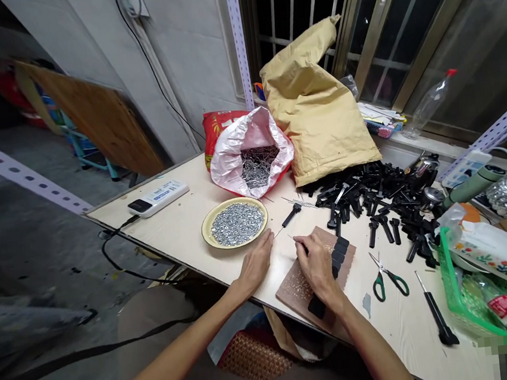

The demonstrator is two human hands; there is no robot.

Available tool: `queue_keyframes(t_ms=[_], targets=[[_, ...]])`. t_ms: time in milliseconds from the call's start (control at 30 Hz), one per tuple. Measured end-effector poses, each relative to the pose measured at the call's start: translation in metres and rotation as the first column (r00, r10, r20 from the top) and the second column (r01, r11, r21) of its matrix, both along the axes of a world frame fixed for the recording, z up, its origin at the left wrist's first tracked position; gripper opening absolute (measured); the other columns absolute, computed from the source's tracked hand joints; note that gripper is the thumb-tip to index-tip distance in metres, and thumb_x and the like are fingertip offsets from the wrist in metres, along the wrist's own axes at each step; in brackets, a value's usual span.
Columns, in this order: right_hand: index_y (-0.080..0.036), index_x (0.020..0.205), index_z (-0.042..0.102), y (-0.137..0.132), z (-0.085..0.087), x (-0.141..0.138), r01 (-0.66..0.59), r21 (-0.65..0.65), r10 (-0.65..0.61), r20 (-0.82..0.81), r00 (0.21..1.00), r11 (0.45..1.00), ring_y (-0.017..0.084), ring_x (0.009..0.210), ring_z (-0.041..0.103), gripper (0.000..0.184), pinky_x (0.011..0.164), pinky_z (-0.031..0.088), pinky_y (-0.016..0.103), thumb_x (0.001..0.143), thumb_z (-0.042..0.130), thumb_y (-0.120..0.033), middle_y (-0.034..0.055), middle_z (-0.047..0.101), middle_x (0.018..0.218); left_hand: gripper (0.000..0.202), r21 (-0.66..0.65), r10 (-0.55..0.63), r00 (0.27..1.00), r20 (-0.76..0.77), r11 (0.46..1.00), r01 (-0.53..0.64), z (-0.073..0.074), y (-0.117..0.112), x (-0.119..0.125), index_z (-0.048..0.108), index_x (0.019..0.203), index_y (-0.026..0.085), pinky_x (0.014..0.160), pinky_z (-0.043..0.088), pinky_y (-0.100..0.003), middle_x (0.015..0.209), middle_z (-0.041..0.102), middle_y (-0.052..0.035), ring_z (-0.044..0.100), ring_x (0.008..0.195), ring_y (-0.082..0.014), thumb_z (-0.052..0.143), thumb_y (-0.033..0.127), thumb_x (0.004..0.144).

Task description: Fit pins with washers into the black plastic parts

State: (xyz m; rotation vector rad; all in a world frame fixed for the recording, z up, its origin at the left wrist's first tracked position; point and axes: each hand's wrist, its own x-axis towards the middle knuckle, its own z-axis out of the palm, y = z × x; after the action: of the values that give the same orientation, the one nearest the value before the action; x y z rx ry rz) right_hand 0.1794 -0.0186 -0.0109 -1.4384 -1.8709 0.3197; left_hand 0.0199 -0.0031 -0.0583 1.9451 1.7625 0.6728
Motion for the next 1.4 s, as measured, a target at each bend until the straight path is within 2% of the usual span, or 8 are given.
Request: queue_keyframes(t_ms=[133, 233, 367, 533, 700, 967, 1133, 1400], targets=[[-0.019, 0.094, 0.071, -0.005, 0.0, 0.002, -0.008, 0.031, 0.009, -0.013, 1.0, 0.999, 0.017, 0.068, 0.061, 0.026, 0.063, 0.048, 0.028, 0.086, 0.045, -0.02, 0.0043, 0.063, 0.077, 0.06, -0.054, 0.072, 0.967, -0.243, 0.995, -0.087, 0.005, 0.028, 0.022, 0.037, 0.139, 0.008, 0.075, 0.054, -0.034, 0.145, 0.036, -0.026, 0.069, 0.088, -0.0254, 0.026, -0.004, 0.082], [-0.02, 0.096, 0.07, -0.01, 0.001, 0.006, -0.025, 0.05, 0.026, -0.029, 0.999, 0.998, 0.016, 0.068, 0.061, 0.027, 0.064, 0.049, 0.027, 0.088, 0.044, -0.02, 0.0038, 0.062, 0.077, 0.056, -0.009, 0.115, 0.947, -0.301, 0.992, -0.123, 0.007, 0.046, 0.03, 0.042, 0.135, 0.003, 0.073, 0.054, -0.033, 0.137, 0.042, -0.0307, 0.069, 0.086, -0.0269, 0.027, -0.003, 0.082], [-0.021, 0.095, 0.07, -0.015, -0.001, 0.012, -0.046, 0.071, 0.048, -0.026, 0.999, 0.996, 0.016, 0.068, 0.061, 0.027, 0.062, 0.049, 0.026, 0.089, 0.044, -0.021, 0.0038, 0.062, 0.076, 0.046, 0.031, 0.153, 0.939, -0.307, 0.988, -0.151, 0.003, 0.055, 0.035, 0.053, 0.124, 0.003, 0.071, 0.053, -0.03, 0.121, 0.055, -0.028, 0.069, 0.085, -0.0257, 0.032, -0.002, 0.083], [-0.019, 0.096, 0.07, -0.022, -0.005, 0.016, -0.05, 0.082, 0.053, -0.036, 0.998, 0.995, 0.017, 0.069, 0.062, 0.027, 0.064, 0.05, 0.028, 0.088, 0.044, -0.02, 0.0048, 0.063, 0.077, 0.044, 0.035, 0.164, 0.932, -0.322, 0.986, -0.162, 0.002, 0.053, 0.036, 0.058, 0.113, 0.001, 0.066, 0.052, -0.03, 0.112, 0.058, -0.0262, 0.069, 0.082, -0.0251, 0.026, -0.003, 0.084], [-0.02, 0.096, 0.07, -0.03, 0.001, 0.018, -0.063, 0.089, 0.069, -0.076, 0.995, 0.994, 0.017, 0.073, 0.062, 0.027, 0.065, 0.051, 0.028, 0.089, 0.044, -0.02, 0.0049, 0.063, 0.081, 0.038, 0.04, 0.162, 0.932, -0.324, 0.987, -0.158, 0.003, 0.049, 0.035, 0.06, 0.106, 0.005, 0.065, 0.05, -0.03, 0.107, 0.059, -0.0238, 0.066, 0.083, -0.0248, 0.029, -0.001, 0.084], [-0.021, 0.095, 0.069, -0.037, 0.006, 0.025, -0.071, 0.117, 0.083, -0.107, 0.991, 0.991, 0.017, 0.075, 0.062, 0.025, 0.069, 0.051, 0.029, 0.089, 0.045, -0.019, 0.0046, 0.063, 0.081, 0.036, -0.053, 0.058, 0.952, -0.3, 0.996, -0.078, 0.007, 0.026, 0.026, 0.06, 0.099, 0.011, 0.061, 0.044, -0.027, 0.1, 0.061, -0.0169, 0.064, 0.078, -0.0219, 0.028, 0.0, 0.084], [-0.02, 0.093, 0.069, -0.036, 0.005, 0.024, -0.084, 0.106, 0.094, -0.089, 0.992, 0.991, 0.017, 0.074, 0.061, 0.025, 0.067, 0.051, 0.029, 0.089, 0.045, -0.02, 0.0043, 0.062, 0.079, 0.034, -0.101, 0.021, 0.966, -0.256, 0.994, -0.048, 0.01, 0.013, 0.023, 0.059, 0.098, 0.013, 0.065, 0.043, -0.028, 0.101, 0.06, -0.0152, 0.063, 0.082, -0.0216, 0.028, 0.004, 0.088], [-0.019, 0.095, 0.069, -0.033, 0.009, 0.019, -0.107, 0.099, 0.111, -0.043, 0.993, 0.989, 0.017, 0.074, 0.062, 0.025, 0.068, 0.051, 0.027, 0.089, 0.045, -0.02, 0.0048, 0.061, 0.079, 0.036, -0.081, 0.036, 0.996, -0.084, 0.996, -0.043, 0.011, 0.016, 0.022, 0.06, 0.091, 0.013, 0.071, 0.045, -0.031, 0.104, 0.059, -0.0149, 0.063, 0.082, -0.0212, 0.029, -0.003, 0.083]])
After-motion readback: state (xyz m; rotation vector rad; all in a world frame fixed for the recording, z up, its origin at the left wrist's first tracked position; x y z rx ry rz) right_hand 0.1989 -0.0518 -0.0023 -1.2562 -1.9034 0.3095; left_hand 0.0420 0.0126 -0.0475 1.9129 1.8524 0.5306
